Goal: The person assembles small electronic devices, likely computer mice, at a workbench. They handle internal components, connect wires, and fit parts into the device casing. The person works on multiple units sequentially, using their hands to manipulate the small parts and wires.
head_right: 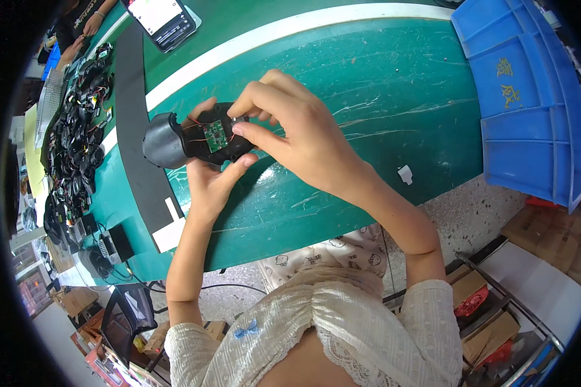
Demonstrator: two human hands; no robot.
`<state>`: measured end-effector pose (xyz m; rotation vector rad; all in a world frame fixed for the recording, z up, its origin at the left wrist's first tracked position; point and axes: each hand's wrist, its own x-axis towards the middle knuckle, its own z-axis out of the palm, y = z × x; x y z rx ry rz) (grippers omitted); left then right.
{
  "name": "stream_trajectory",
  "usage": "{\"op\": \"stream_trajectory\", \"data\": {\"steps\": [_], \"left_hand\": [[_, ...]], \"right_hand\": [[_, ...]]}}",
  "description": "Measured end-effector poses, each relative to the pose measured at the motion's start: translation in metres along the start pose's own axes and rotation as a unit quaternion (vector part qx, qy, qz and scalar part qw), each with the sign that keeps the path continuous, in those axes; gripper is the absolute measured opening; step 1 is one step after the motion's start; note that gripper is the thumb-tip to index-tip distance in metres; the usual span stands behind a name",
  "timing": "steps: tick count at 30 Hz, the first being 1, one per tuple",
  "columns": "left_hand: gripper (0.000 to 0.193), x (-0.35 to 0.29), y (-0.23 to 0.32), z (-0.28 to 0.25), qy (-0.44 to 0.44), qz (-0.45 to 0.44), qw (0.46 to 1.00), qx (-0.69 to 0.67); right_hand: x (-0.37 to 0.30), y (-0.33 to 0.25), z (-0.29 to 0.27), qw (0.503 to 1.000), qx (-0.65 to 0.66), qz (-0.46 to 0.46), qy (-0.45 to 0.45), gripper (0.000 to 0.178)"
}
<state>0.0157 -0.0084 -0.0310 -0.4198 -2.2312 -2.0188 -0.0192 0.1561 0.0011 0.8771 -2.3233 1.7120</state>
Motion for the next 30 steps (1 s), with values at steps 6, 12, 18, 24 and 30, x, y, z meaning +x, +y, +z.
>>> {"op": "stream_trajectory", "data": {"steps": [6,12,18,24,30], "left_hand": [[0.075,0.006,0.007,0.002,-0.005,0.019,0.995,-0.097],[0.075,0.007,0.010,0.001,-0.002,0.015,0.991,-0.132],[0.074,0.007,0.010,0.000,-0.009,0.021,0.991,-0.135],[0.074,0.006,0.012,-0.001,-0.015,0.002,0.993,-0.120],[0.075,0.007,0.008,-0.004,-0.035,0.036,0.995,-0.087]], "right_hand": [[-0.001,0.002,0.001,0.997,0.076,0.029,-0.005,0.015],[-0.001,0.000,0.004,0.990,0.126,0.062,0.009,0.015],[-0.002,0.003,0.003,0.969,0.219,0.112,0.004,0.017],[-0.001,0.002,0.000,0.975,0.195,0.106,-0.015,0.015],[-0.002,0.004,0.002,0.983,0.157,0.090,-0.006,0.013]]}}
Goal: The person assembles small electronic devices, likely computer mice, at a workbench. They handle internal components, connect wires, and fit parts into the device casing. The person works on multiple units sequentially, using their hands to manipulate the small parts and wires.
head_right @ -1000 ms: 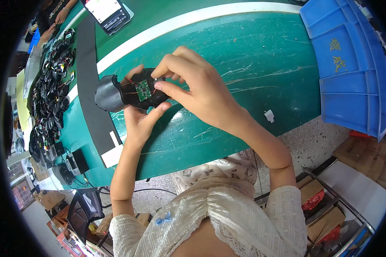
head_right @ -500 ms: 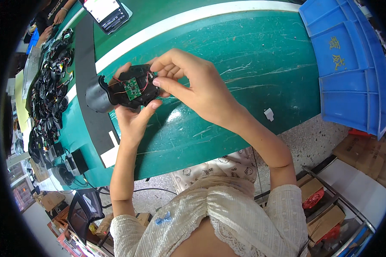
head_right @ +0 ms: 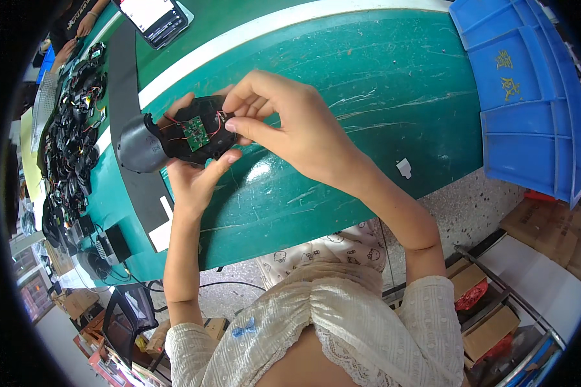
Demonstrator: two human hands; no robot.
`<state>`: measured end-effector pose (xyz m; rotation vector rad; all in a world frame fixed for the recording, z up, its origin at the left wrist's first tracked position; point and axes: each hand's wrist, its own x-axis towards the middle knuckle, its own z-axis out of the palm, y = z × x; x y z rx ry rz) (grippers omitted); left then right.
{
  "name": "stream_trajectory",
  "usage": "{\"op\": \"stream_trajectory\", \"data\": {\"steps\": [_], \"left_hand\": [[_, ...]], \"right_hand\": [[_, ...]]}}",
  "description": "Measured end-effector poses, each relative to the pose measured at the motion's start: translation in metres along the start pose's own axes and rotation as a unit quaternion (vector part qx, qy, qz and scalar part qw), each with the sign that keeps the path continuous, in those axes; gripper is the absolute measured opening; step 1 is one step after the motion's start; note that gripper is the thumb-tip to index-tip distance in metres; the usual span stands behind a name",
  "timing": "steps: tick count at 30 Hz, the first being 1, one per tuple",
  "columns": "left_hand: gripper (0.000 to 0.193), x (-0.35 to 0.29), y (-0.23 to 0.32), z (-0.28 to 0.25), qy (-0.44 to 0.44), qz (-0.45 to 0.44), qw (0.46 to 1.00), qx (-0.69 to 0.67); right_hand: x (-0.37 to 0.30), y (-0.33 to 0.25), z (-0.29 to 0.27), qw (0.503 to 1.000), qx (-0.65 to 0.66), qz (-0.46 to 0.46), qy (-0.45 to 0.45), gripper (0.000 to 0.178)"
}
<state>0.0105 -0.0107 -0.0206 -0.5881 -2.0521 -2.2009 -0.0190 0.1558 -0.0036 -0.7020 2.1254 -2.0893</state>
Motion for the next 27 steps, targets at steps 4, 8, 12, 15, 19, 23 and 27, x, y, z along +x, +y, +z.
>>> {"op": "stream_trajectory", "data": {"steps": [4,8,12,15,19,23,27], "left_hand": [[0.074,0.001,-0.002,-0.001,-0.007,0.017,1.000,0.016],[0.074,0.000,-0.006,-0.005,-0.027,0.024,0.998,0.054],[0.074,-0.004,-0.001,-0.002,-0.009,-0.056,0.998,-0.041],[0.075,-0.006,0.001,-0.001,0.011,-0.080,0.996,-0.031],[0.077,-0.002,-0.002,0.000,0.004,-0.013,1.000,-0.005],[0.080,-0.005,0.002,0.002,0.037,-0.078,0.996,-0.026],[0.081,-0.008,-0.002,0.001,0.051,-0.081,0.995,-0.013]], "right_hand": [[0.000,-0.001,0.000,1.000,-0.028,-0.009,-0.002,0.013],[0.001,0.000,-0.005,0.999,-0.025,0.004,-0.035,0.013],[0.001,0.000,-0.008,0.995,0.043,0.064,-0.064,0.010],[0.003,-0.005,-0.011,0.987,0.078,0.113,-0.088,0.011],[0.003,0.008,-0.011,0.995,0.036,0.030,-0.089,0.013],[0.003,0.010,-0.011,0.990,0.090,0.044,-0.097,0.013],[0.003,0.008,-0.012,0.988,0.095,0.058,-0.104,0.014]]}}
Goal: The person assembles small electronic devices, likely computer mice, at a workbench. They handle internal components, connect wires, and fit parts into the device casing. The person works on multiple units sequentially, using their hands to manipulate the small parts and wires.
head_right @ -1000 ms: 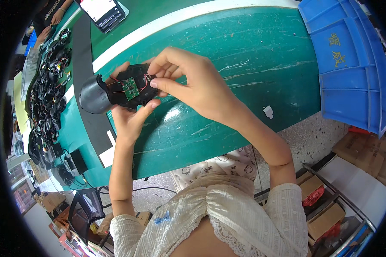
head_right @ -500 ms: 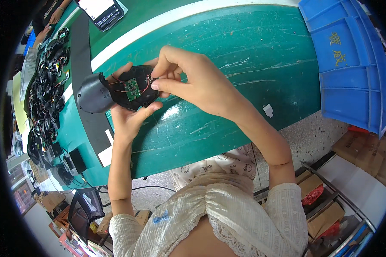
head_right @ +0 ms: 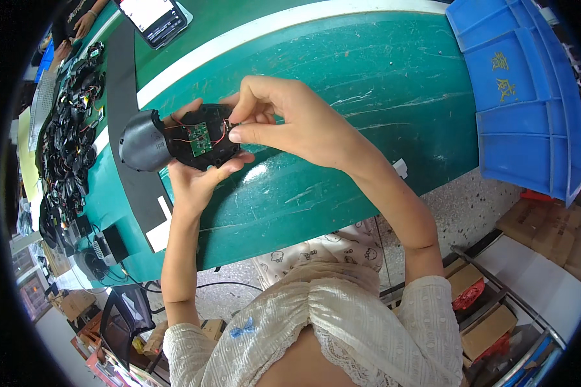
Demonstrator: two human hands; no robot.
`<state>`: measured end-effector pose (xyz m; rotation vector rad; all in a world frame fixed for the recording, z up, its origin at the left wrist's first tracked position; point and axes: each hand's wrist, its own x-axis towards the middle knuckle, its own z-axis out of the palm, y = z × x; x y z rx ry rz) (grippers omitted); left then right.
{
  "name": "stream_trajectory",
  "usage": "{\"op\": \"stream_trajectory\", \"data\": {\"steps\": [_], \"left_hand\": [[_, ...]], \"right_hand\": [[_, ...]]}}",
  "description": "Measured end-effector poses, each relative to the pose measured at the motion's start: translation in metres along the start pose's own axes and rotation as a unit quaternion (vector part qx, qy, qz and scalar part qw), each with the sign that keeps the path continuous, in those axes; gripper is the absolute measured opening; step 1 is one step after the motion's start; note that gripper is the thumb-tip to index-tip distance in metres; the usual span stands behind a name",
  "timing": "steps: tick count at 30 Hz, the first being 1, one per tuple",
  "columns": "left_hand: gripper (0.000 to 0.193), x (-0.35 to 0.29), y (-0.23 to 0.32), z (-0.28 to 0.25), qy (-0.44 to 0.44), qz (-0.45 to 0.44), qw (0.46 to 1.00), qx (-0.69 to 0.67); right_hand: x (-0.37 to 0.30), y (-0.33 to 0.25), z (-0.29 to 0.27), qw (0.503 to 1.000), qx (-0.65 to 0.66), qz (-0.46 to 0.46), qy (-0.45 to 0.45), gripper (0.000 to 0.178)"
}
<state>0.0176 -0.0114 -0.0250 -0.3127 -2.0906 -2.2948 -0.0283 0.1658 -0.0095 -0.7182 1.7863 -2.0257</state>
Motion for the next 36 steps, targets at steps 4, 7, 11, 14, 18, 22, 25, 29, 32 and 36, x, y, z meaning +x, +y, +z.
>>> {"op": "stream_trajectory", "data": {"steps": [4,7,11,14,18,22,25,29,32,36], "left_hand": [[0.081,-0.001,-0.001,-0.004,0.009,-0.009,1.000,0.021],[0.080,0.000,-0.004,-0.005,-0.001,-0.009,1.000,0.018],[0.076,0.002,0.003,-0.003,-0.020,-0.055,0.993,-0.102],[0.073,0.002,0.005,-0.007,-0.047,-0.048,0.989,-0.131],[0.069,0.008,0.009,-0.009,-0.058,-0.040,0.992,-0.106],[0.064,0.008,0.010,-0.009,-0.046,-0.051,0.994,-0.084],[0.062,0.010,0.003,-0.007,-0.045,-0.046,0.995,-0.082],[0.059,0.007,0.007,-0.005,-0.051,-0.054,0.992,-0.106],[0.053,0.008,0.010,-0.001,-0.016,-0.087,0.989,-0.118],[0.039,0.007,0.006,-0.001,0.010,-0.116,0.986,-0.116]], "right_hand": [[0.001,-0.001,0.002,1.000,-0.007,0.002,-0.002,0.015],[0.003,-0.002,-0.001,0.999,0.019,0.041,-0.018,0.014],[0.010,0.000,-0.003,0.996,0.042,0.058,-0.051,0.015],[0.016,-0.006,-0.003,0.995,0.041,0.075,-0.059,0.016],[0.022,-0.014,0.000,0.997,0.004,0.062,-0.048,0.015],[0.022,-0.008,0.002,0.997,-0.011,0.064,-0.038,0.014],[0.018,-0.005,0.007,0.996,0.038,0.083,-0.015,0.014],[0.013,0.008,0.011,0.997,-0.011,0.076,0.023,0.012],[0.011,0.012,0.016,0.999,-0.019,0.013,0.039,0.011],[0.009,0.013,0.019,0.996,-0.080,0.005,0.045,0.012]]}}
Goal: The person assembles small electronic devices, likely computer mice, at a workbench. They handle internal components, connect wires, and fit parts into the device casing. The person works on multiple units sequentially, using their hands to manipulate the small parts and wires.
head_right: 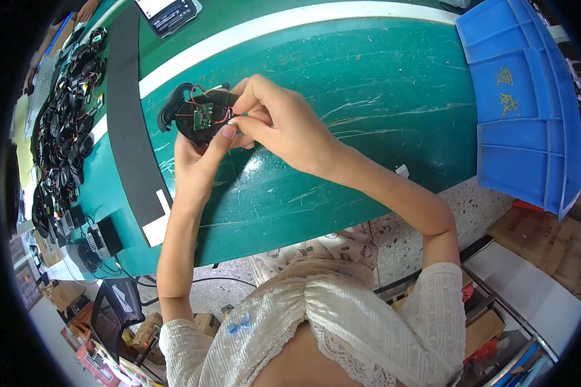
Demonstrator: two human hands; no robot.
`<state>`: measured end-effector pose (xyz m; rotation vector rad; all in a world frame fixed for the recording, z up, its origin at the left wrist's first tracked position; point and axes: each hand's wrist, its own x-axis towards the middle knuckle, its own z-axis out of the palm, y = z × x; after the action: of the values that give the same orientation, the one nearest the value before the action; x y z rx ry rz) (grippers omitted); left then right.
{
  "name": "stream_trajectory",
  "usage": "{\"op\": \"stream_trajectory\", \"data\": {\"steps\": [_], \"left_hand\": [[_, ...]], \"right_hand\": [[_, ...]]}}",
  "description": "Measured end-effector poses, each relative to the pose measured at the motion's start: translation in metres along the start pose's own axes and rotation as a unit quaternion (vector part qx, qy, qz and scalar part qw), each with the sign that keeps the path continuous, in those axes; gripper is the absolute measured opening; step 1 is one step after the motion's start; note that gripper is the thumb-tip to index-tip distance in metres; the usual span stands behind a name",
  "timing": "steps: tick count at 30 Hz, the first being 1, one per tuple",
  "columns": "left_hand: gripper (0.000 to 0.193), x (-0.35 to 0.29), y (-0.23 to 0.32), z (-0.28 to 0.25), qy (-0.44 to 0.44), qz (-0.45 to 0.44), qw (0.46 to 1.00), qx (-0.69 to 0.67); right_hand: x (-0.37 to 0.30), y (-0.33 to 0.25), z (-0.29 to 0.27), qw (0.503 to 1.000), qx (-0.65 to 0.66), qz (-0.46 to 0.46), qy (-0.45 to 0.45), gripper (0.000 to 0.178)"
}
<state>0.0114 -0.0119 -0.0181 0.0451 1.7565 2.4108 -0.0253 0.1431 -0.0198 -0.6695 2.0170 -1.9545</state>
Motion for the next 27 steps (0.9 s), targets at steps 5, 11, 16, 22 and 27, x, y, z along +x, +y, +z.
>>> {"op": "stream_trajectory", "data": {"steps": [5,11,16,22,27], "left_hand": [[0.032,-0.001,-0.004,-0.002,0.027,-0.011,0.999,0.025],[0.031,0.004,-0.010,-0.005,0.049,-0.066,0.996,-0.036],[0.020,0.008,-0.018,-0.009,0.049,-0.083,0.986,-0.134],[0.033,0.011,-0.008,-0.008,0.060,-0.036,0.967,-0.245],[0.038,0.009,-0.014,0.003,0.041,-0.003,0.961,-0.272]], "right_hand": [[-0.002,0.001,0.007,0.999,-0.033,-0.008,0.024,0.013],[-0.004,0.010,0.016,0.959,-0.237,-0.115,0.100,0.018],[-0.005,0.011,0.015,0.922,-0.330,-0.165,0.113,0.019],[-0.005,-0.001,0.008,0.933,-0.285,-0.175,0.133,0.032],[-0.008,0.013,0.024,0.997,-0.025,-0.059,0.053,0.022]]}}
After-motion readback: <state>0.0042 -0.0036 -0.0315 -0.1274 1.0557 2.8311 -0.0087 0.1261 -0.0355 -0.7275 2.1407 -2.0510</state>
